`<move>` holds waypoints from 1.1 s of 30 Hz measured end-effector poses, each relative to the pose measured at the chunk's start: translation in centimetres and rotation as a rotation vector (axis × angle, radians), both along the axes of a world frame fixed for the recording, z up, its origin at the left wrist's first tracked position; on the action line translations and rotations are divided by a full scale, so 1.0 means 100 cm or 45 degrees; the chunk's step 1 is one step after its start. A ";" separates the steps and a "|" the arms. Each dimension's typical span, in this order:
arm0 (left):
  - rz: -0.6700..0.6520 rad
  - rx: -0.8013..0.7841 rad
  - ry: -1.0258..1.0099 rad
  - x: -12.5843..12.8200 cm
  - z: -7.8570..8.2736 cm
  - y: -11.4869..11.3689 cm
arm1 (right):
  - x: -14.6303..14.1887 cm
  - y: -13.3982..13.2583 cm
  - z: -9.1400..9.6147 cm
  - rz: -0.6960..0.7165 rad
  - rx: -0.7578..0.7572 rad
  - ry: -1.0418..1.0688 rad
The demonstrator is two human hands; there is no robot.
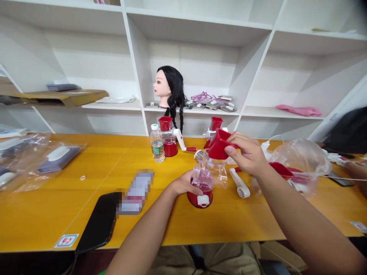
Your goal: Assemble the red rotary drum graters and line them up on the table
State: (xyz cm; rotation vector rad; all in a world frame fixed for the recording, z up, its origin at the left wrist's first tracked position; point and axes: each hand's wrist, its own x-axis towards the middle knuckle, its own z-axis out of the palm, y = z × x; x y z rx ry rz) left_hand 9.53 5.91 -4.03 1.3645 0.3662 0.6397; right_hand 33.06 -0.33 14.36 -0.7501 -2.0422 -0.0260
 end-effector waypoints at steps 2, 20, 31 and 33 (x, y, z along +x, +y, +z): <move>-0.005 -0.005 0.003 0.000 -0.001 0.001 | 0.001 -0.005 0.003 -0.127 -0.039 0.162; 0.087 0.020 -0.047 0.004 0.004 -0.004 | -0.026 -0.026 0.038 -0.541 -0.090 -0.725; 0.211 0.127 -0.105 0.013 -0.004 -0.006 | -0.031 -0.041 0.066 -0.439 -0.201 -0.742; 0.241 0.175 -0.132 0.016 -0.006 -0.007 | -0.037 -0.038 0.067 -0.483 -0.231 -0.684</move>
